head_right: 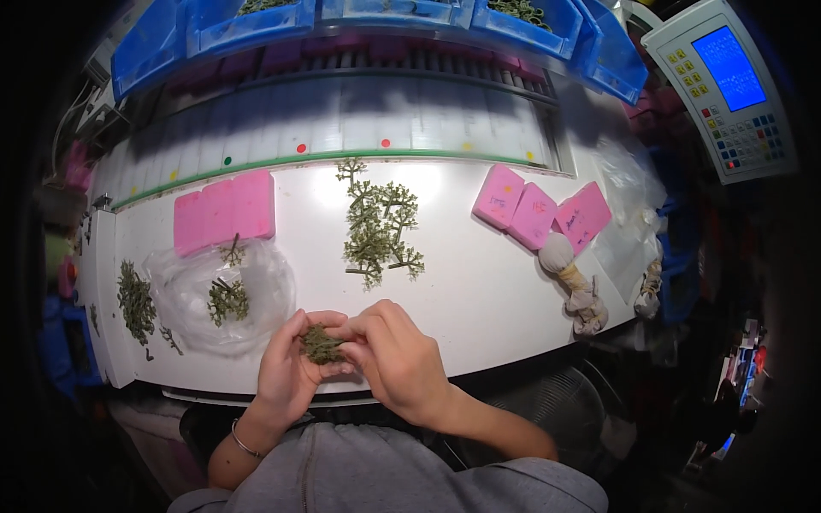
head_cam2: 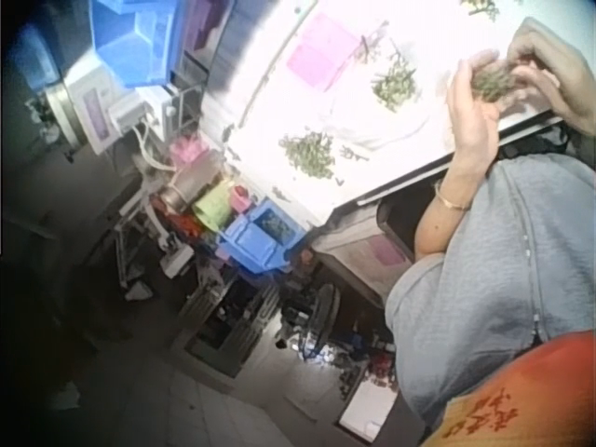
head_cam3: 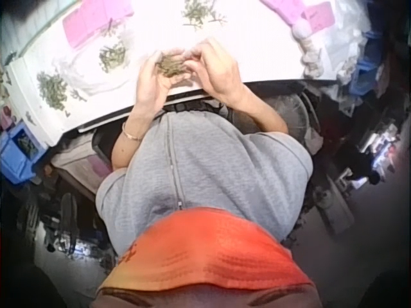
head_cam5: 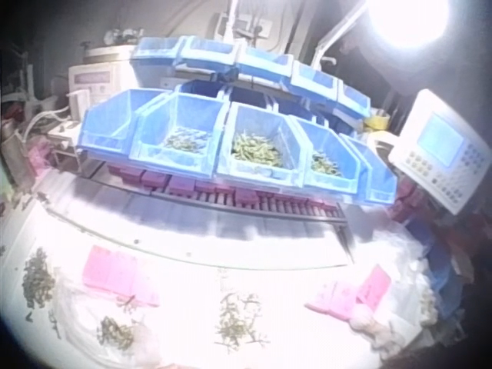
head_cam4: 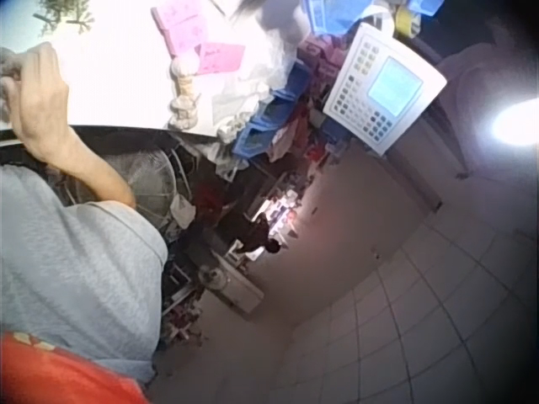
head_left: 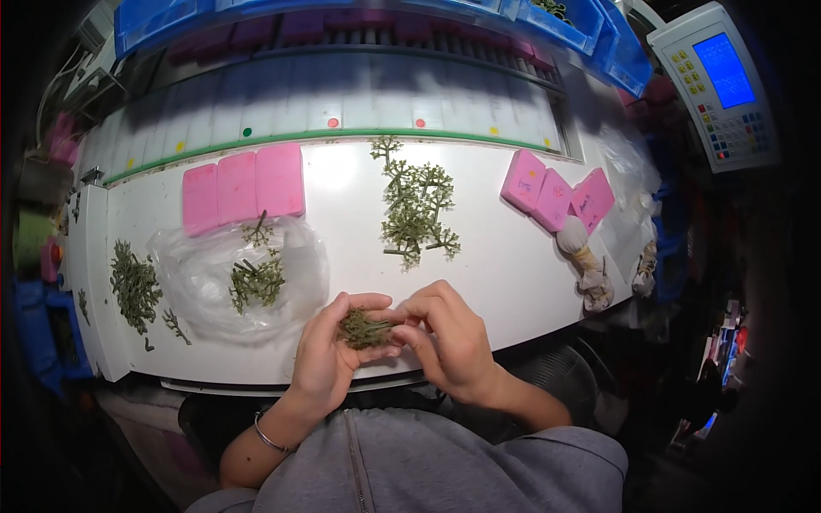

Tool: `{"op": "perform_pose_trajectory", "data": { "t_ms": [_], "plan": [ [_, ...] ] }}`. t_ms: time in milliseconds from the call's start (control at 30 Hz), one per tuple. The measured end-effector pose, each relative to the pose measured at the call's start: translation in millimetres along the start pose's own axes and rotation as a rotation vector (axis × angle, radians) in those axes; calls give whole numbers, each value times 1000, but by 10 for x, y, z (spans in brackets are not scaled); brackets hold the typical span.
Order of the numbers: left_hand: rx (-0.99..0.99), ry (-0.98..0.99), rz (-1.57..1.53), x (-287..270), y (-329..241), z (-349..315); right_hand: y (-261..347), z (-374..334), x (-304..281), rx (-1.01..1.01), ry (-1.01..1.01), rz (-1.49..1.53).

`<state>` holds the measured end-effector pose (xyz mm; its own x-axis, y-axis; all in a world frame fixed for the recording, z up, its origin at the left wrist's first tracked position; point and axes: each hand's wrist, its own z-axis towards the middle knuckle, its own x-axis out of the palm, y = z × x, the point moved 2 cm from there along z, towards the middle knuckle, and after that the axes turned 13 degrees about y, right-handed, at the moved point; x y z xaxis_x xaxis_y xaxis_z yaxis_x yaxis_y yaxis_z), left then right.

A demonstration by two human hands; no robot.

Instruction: The person sorts dried green herbs by hand, separating leaves and small stems from larger stalks on a white work surface. The separated herbs are placed into clear plastic bags, while the larger stems are discarded or set aside. The person repeatedly retrieves more herbs from blue bins to continue the sorting process.

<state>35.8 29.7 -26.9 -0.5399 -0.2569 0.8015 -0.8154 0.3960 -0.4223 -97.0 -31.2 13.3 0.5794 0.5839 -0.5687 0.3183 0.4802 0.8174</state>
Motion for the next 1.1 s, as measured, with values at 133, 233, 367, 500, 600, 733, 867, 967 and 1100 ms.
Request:
{"op": "perform_pose_trajectory", "data": {
  "t_ms": [133,233,367,500,600,733,867,967,1100],
  "plan": [
    [-12,32,8,-13,-5,0,-160,58,-98,109,-146,-136],
    [-12,10,42,-28,-23,-12,-296,89,-140,183,-243,-232],
    [-24,-32,65,-13,-29,-15,-420,84,-165,260,-274,-317],
    [-24,-31,78,-5,-22,-14,-510,15,-135,270,-218,-377],
    [-18,-16,66,-14,-25,-15,-580,-85,-184,239,-226,-403],
    [-2,1,56,-17,-14,-6,-622,-178,-290,206,-325,-399],
    [5,5,97,-3,-10,3,-511,-201,-273,290,-320,-252],
    [1,6,109,8,-12,5,-533,-221,-232,332,-298,-328],
    [6,8,121,15,-3,10,-613,-258,-234,345,-241,-355]
  ]
}}
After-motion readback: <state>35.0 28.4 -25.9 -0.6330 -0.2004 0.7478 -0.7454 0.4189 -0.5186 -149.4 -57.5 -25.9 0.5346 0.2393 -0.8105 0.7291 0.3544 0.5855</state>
